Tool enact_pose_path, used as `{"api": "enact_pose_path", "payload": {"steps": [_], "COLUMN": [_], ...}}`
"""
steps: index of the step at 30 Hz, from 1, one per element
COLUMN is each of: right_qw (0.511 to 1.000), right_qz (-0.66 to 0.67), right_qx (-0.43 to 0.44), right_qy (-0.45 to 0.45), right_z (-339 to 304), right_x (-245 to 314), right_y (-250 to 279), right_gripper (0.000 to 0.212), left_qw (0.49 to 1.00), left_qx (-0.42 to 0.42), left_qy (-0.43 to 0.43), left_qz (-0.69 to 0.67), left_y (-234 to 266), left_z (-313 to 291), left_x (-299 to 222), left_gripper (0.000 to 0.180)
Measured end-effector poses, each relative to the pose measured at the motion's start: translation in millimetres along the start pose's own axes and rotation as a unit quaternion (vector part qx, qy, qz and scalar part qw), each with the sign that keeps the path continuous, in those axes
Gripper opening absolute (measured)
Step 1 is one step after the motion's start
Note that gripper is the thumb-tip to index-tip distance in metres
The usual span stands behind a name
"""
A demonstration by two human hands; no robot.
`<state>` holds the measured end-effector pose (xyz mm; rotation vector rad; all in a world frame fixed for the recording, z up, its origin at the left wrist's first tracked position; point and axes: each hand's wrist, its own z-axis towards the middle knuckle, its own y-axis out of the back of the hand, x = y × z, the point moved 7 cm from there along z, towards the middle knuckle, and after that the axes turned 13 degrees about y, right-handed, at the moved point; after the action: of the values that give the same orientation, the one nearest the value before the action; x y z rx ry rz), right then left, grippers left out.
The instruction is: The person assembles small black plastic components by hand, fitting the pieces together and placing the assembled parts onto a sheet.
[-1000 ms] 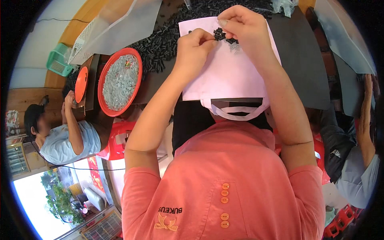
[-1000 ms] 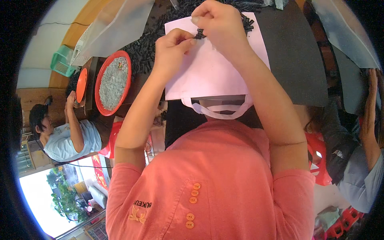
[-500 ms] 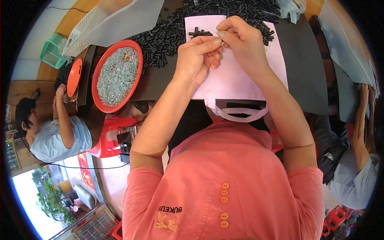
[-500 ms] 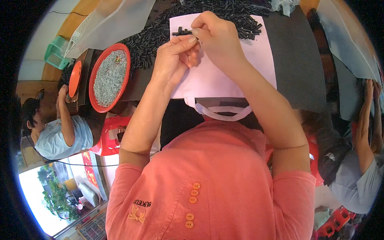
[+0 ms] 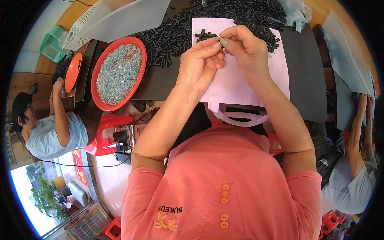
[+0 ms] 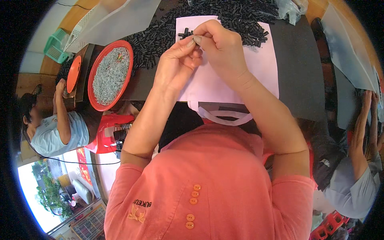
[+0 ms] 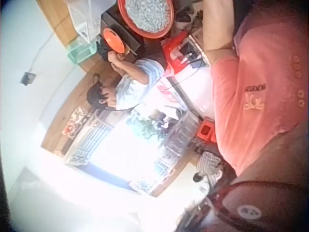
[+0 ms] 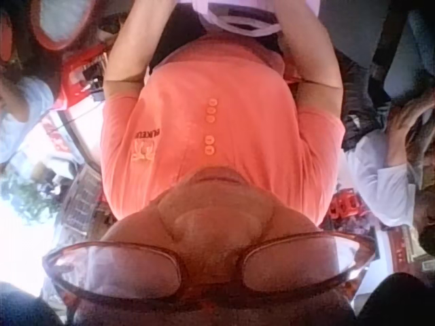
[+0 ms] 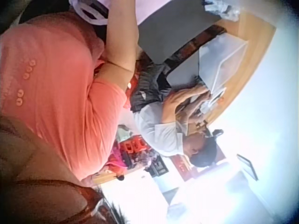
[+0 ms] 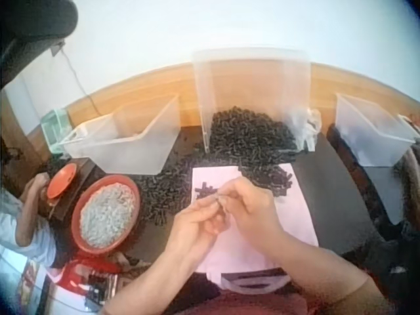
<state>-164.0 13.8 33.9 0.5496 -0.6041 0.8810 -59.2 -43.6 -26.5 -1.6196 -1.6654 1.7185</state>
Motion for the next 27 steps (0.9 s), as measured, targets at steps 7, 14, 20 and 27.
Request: {"api": "enact_pose_path", "payload": {"steps": [7,14,20,27], "right_qw": [1.0,1.0,1.0,0.995], "right_qz": [0.025,0.008,0.008,0.061], "right_qx": [-0.002,0.02,0.029,0.068], "right_qy": [0.005,0.006,0.007,-0.034], "right_z": [-0.2,-1.2,-1.5,1.9], "right_x": [6.5,4.4,4.8,-8.9], "right_y": [0.2,-1.4,-2.6,1.1], "right_gripper": [0.01,0.011,0.012,0.01], "left_qw": [0.993,0.984,0.973,0.944], "left_qx": [-0.057,-0.09,-0.076,-0.042], "left_qy": [-0.09,-0.116,-0.154,-0.15], "left_qz": [0.058,0.099,0.154,0.291], "left_y": [-8.4,-5.5,-7.8,-23.1], "left_z": [-13.6,-18.3,-21.4,-25.9], "left_x": [-7.0,-14.1,-19.3,-27.0], "left_gripper": [0.014,0.014,0.016,0.031]}}
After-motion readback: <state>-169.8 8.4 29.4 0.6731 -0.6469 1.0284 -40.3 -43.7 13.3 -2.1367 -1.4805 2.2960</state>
